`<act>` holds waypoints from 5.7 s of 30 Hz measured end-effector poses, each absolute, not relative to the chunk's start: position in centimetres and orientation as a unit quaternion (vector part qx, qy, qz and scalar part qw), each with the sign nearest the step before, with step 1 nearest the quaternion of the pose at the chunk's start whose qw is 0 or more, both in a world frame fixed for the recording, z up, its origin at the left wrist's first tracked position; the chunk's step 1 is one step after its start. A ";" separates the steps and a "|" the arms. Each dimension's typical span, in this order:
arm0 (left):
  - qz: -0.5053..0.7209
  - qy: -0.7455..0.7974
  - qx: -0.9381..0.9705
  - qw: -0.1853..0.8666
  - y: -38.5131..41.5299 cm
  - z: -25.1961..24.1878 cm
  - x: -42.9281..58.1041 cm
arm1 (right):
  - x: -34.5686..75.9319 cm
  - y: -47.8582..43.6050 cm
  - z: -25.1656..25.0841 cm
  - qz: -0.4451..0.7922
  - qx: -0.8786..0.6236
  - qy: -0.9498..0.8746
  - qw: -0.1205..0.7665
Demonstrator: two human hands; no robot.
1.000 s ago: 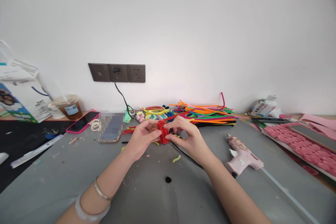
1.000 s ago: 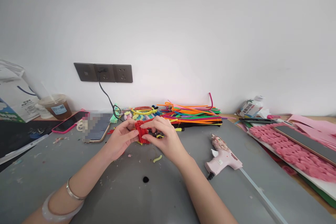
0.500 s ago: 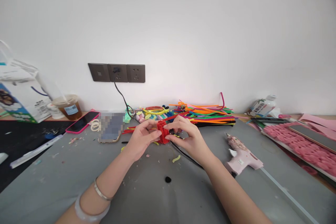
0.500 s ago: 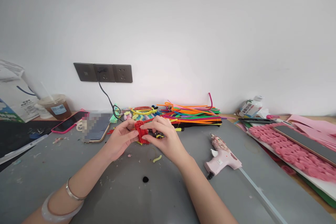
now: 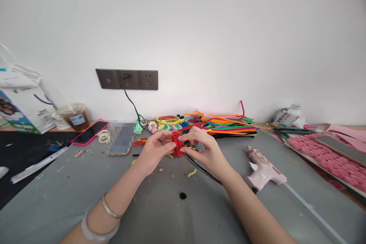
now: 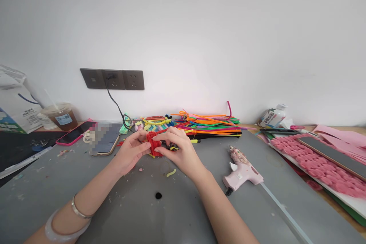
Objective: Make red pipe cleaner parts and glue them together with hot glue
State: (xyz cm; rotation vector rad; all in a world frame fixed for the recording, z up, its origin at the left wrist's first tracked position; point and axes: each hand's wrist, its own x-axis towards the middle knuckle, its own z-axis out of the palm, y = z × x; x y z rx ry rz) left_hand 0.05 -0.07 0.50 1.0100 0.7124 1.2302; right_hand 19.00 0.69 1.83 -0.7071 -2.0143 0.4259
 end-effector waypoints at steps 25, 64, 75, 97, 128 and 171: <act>0.541 0.321 0.442 0.640 0.0 0.5 0.1 | 19.0 0.9 1.5 0.173 -0.271 -0.821 0.473; 0.547 0.324 0.446 0.630 0.0 0.5 0.1 | 19.0 0.9 1.4 0.156 -0.290 -0.825 0.459; 0.546 0.324 0.447 0.630 0.0 0.5 0.1 | 19.0 0.9 1.5 0.156 -0.291 -0.826 0.457; 0.563 0.316 0.442 0.622 0.4 0.3 -0.2 | 19.6 1.6 1.7 0.411 -0.282 -0.634 0.591; 0.329 0.438 0.731 0.406 -0.1 0.5 -0.8 | 18.5 1.7 1.2 0.646 -0.226 -0.518 0.512; 0.743 0.324 0.330 0.485 2.9 1.8 -4.9 | 24.5 4.6 1.8 0.526 -0.207 -0.278 0.776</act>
